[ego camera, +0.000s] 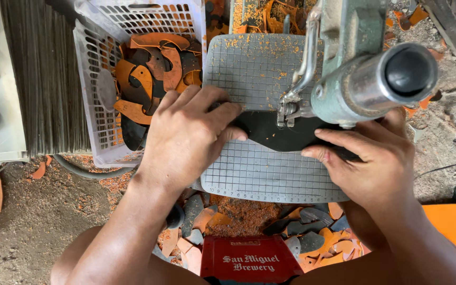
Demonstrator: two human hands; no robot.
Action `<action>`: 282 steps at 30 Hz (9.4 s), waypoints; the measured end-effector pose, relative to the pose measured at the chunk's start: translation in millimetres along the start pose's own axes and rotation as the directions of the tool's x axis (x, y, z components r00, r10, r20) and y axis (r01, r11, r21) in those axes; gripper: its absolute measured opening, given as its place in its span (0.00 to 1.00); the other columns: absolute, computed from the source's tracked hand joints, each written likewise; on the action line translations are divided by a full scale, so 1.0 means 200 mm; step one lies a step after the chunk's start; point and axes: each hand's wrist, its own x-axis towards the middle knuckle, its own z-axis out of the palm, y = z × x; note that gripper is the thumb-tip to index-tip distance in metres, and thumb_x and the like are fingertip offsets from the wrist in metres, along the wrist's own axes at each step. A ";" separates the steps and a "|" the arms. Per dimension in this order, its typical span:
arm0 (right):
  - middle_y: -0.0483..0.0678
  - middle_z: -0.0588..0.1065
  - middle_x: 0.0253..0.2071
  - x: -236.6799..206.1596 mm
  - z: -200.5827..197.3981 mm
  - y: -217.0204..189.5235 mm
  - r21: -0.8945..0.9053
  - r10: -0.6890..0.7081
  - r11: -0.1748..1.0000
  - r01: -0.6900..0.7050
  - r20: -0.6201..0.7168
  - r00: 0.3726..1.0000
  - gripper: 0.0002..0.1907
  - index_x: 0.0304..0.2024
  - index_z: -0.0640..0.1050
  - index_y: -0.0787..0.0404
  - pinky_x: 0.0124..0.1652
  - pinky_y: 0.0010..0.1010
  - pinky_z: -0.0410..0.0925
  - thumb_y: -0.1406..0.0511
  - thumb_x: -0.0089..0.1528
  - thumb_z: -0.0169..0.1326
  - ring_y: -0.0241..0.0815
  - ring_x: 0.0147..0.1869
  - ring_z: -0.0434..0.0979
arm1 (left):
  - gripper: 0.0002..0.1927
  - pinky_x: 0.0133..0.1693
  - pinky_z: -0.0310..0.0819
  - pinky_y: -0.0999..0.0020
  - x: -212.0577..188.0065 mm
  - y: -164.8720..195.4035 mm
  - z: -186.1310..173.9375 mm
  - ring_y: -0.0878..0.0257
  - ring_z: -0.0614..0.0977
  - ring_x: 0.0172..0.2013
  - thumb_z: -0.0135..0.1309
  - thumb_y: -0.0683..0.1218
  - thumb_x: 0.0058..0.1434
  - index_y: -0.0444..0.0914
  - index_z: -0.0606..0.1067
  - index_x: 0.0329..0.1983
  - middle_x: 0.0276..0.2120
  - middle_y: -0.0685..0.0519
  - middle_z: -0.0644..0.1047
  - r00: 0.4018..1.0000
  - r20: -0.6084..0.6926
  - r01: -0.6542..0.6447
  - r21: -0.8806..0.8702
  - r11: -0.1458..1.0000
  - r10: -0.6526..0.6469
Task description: The person uses a vertical cutting machine to trim orange and black rubber sole pieces. They guide each piece under the blade, cut along the edges, and place the finished pieces into a white plastic basket.
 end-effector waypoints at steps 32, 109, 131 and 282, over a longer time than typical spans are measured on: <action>0.44 0.83 0.48 -0.06 0.11 -0.11 -0.165 0.068 0.984 -0.071 -0.021 0.997 0.22 0.42 0.84 0.58 0.44 0.38 0.69 0.51 0.54 0.73 0.51 0.46 0.73 | 0.21 0.43 0.74 0.53 0.17 -0.13 0.09 0.53 0.81 0.40 0.66 0.60 0.53 0.40 0.81 0.37 0.33 0.55 0.77 0.986 -0.146 0.083 0.026 0.996 -0.078; 0.65 0.80 0.49 -0.07 0.21 -0.25 -0.074 -0.027 0.997 0.022 -0.064 0.998 0.21 0.43 0.85 0.66 0.64 0.53 0.68 0.56 0.58 0.71 0.65 0.63 0.79 | 0.25 0.63 0.41 0.18 0.14 0.10 0.26 0.48 0.60 0.72 0.44 0.48 0.70 0.35 0.69 0.68 0.71 0.49 0.64 0.994 0.101 0.034 0.102 0.994 -0.045; 0.59 0.74 0.63 -0.01 0.04 -0.04 -0.095 -0.027 0.994 0.059 0.309 0.951 0.24 0.61 0.76 0.66 0.72 0.56 0.51 0.65 0.63 0.53 0.61 0.72 0.66 | 0.26 0.66 0.61 0.42 -0.13 0.39 0.21 0.50 0.78 0.62 0.56 0.58 0.67 0.30 0.81 0.51 0.59 0.41 0.78 0.985 -0.063 0.167 0.162 0.973 -0.159; 0.45 0.78 0.58 -0.22 -0.05 0.02 0.091 -0.172 0.984 0.152 0.296 0.939 0.19 0.42 0.86 0.52 0.46 0.36 0.73 0.71 0.48 0.64 0.47 0.51 0.77 | 0.25 0.57 0.69 0.48 -0.21 0.10 -0.15 0.47 0.76 0.59 0.63 0.57 0.54 0.40 0.83 0.51 0.58 0.46 0.77 0.994 0.092 -0.060 -0.040 0.997 0.064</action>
